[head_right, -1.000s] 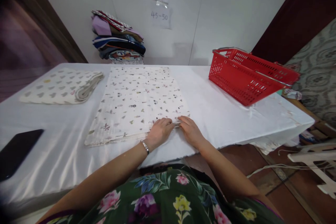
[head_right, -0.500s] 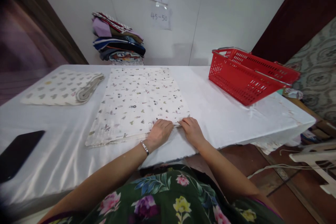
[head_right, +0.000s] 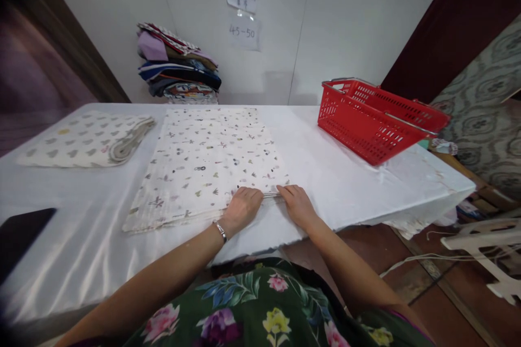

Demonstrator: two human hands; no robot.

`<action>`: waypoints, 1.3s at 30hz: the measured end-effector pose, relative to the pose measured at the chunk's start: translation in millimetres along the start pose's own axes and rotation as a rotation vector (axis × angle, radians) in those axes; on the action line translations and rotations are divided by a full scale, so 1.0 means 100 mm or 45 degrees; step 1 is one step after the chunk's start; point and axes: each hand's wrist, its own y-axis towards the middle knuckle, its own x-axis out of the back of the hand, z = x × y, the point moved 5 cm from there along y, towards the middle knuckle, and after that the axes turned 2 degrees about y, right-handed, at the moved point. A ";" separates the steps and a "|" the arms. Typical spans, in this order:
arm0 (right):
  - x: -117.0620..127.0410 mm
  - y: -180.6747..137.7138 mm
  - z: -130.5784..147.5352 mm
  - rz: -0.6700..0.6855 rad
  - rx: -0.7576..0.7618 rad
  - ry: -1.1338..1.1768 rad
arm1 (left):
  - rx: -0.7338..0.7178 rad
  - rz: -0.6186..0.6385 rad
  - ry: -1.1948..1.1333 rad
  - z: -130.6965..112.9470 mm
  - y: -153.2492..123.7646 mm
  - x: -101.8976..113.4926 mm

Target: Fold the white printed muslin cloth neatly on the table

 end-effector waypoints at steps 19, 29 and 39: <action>0.08 -0.11 -0.19 -0.096 -0.142 -0.061 | -0.027 0.054 -0.008 0.00 0.00 -0.02; 0.16 -0.23 -0.37 -0.159 -0.427 0.336 | 0.021 -0.001 -0.042 0.03 0.01 -0.01; 0.24 -0.27 -0.20 -0.246 -0.376 0.187 | 0.061 -0.003 -0.061 0.04 0.04 0.02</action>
